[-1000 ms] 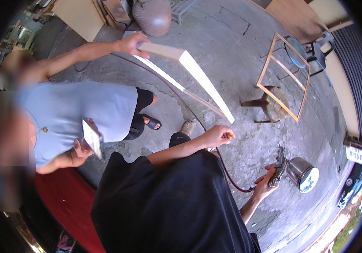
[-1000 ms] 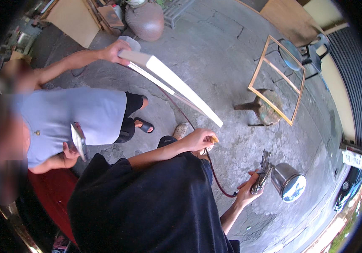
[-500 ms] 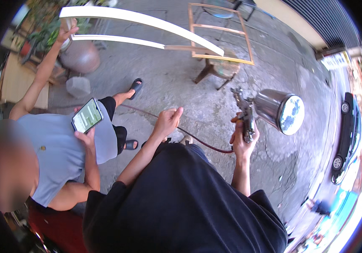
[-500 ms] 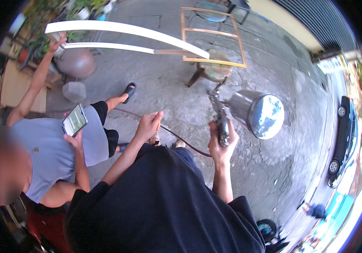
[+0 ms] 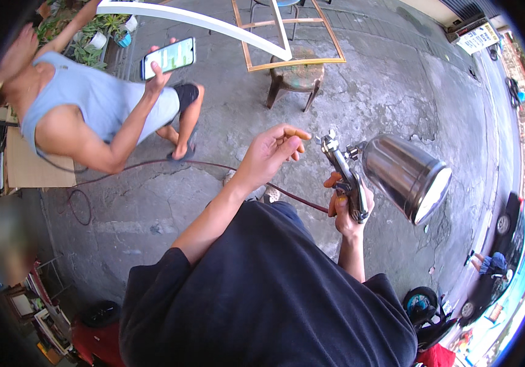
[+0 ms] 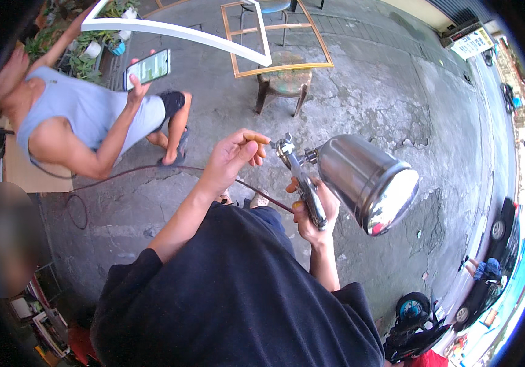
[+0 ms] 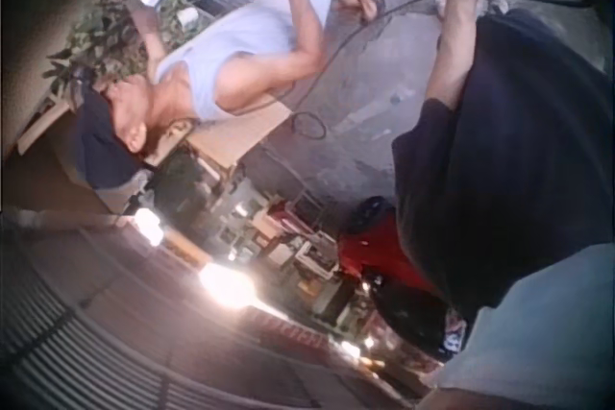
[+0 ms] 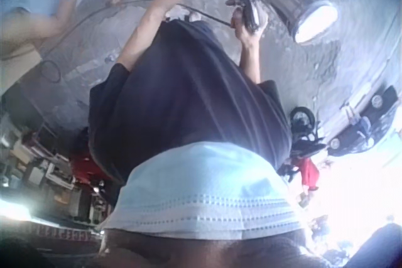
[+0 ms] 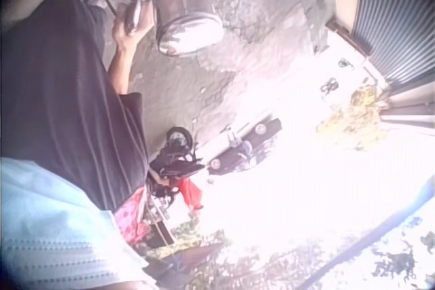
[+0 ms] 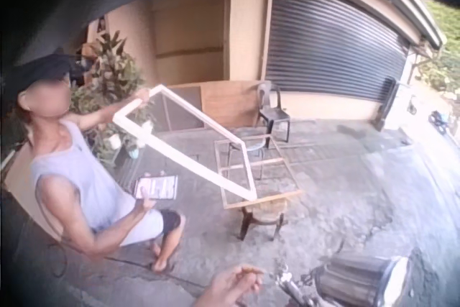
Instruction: The person mixes orange paint in a small container, pours it into a spray gun, and then moves outdoors to spray paint a wooden frame. The person applies the paint in steady strokes along the frame edges while another person holds the frame steady.
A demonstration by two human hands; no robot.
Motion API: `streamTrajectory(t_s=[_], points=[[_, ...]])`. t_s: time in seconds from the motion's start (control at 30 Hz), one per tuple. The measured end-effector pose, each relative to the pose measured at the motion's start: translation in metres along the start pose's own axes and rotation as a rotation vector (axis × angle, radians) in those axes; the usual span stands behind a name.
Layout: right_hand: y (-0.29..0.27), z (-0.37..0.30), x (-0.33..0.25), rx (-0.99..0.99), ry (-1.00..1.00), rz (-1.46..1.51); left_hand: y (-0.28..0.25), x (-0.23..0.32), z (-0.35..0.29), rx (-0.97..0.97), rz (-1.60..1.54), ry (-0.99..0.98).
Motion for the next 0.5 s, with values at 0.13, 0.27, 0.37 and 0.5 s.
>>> streamTrajectory(t_s=[0.13,0.27,0.37,0.5], points=[[-0.015,-0.015,0.003,-0.023,-0.021,0.042,0.028,0.014,0.017,-0.054,-0.099,-0.014],[-0.024,-0.023,0.003,-0.056,-0.128,0.002,0.047,0.011,0.026,-0.143,-0.198,-0.003],[-0.025,-0.023,0.002,-0.069,-0.162,0.034,0.054,0.005,0.029,-0.192,-0.251,-0.016],[-0.026,-0.024,0.010,-0.095,-0.131,0.044,0.059,-0.002,0.030,-0.265,-0.326,-0.066]])
Point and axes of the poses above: each hand's wrist, its own z-axis towards the middle knuckle, its own y-axis out of the palm, x = y × z, the point moved 8 cm from there along z, towards the middle knuckle, and after that the axes turned 9 degrees about -x, right-handed, at the moved point
